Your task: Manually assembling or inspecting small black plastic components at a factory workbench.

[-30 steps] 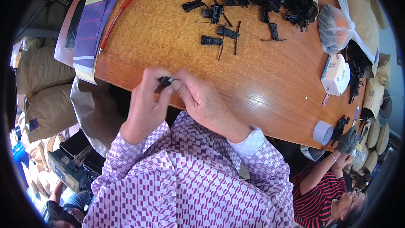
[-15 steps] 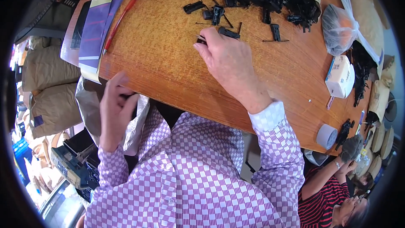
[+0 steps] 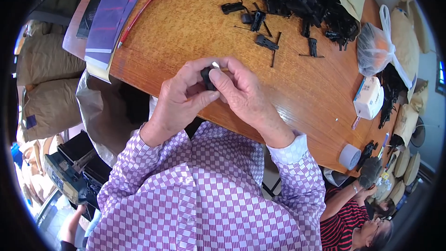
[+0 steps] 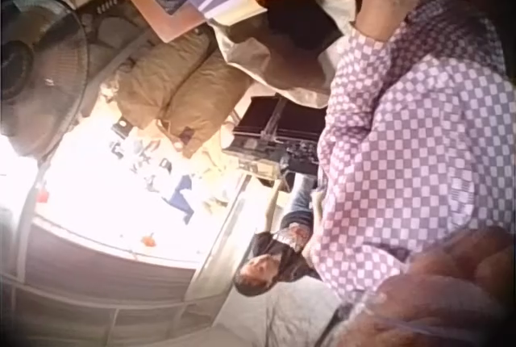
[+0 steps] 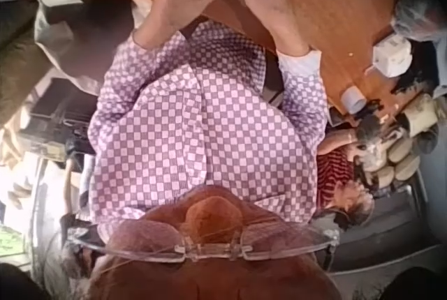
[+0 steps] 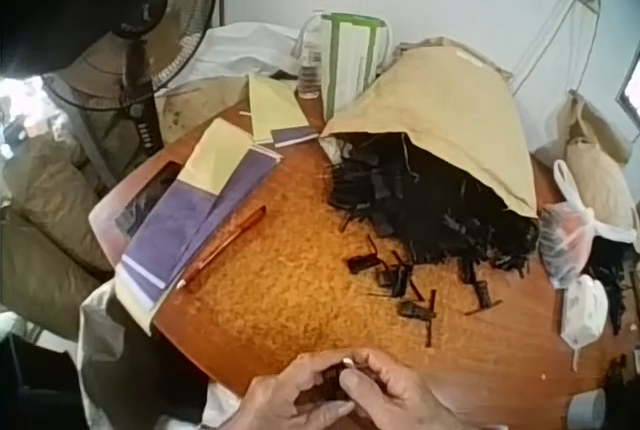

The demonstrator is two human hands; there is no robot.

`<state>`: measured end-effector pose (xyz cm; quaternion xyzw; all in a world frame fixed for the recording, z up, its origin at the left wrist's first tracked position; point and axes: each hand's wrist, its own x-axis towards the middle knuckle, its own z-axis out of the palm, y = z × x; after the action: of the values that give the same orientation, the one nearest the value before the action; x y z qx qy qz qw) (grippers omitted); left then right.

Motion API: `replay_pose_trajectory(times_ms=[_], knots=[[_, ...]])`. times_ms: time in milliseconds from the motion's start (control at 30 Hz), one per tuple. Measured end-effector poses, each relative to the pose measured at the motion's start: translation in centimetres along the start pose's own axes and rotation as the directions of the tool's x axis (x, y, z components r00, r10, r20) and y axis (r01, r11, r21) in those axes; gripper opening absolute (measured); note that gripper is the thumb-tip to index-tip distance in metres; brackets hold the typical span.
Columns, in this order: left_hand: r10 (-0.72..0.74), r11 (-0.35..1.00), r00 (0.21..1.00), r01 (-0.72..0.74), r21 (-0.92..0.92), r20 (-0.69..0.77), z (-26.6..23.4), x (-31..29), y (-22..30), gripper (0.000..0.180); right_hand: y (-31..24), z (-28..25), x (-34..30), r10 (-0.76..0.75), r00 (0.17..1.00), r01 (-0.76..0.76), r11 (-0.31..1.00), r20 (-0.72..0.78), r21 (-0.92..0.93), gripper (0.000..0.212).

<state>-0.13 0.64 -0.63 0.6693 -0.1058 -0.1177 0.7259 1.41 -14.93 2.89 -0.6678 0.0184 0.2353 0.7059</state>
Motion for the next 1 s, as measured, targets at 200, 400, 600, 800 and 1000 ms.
replay_pose_trajectory(times_ms=[200, 400, 600, 800, 1000], knots=[[-0.115, 0.986, 0.993, 0.111, -0.121, -0.029, -1.1, -0.4, -0.7, 0.038, 1.1, 0.3, -0.8, -0.025, 1.000, 0.024, 0.971, -0.002, -0.239, 0.022], [-0.119, 0.992, 0.993, 0.118, -0.031, -0.011, -1.1, -0.3, -0.5, 0.035, 0.8, 0.7, -0.9, -0.154, 0.987, 0.156, 0.850, 0.046, -0.503, 0.020], [-0.101, 0.993, 0.995, 0.101, 0.059, -0.002, -0.6, -0.1, -0.3, 0.036, 1.2, 0.3, -1.2, -0.222, 0.975, 0.207, 0.841, 0.031, -0.500, 0.017], [-0.106, 0.974, 0.994, 0.103, 0.202, 0.007, 0.6, 0.2, 0.5, 0.035, 2.1, -0.1, -2.1, -0.267, 0.964, 0.233, 0.879, -0.023, -0.415, 0.017], [-0.043, 0.949, 0.999, 0.044, 0.311, -0.010, 1.9, 0.5, 0.8, 0.031, 2.3, -0.8, -2.9, -0.277, 0.959, 0.231, 0.892, -0.065, -0.388, 0.017]])
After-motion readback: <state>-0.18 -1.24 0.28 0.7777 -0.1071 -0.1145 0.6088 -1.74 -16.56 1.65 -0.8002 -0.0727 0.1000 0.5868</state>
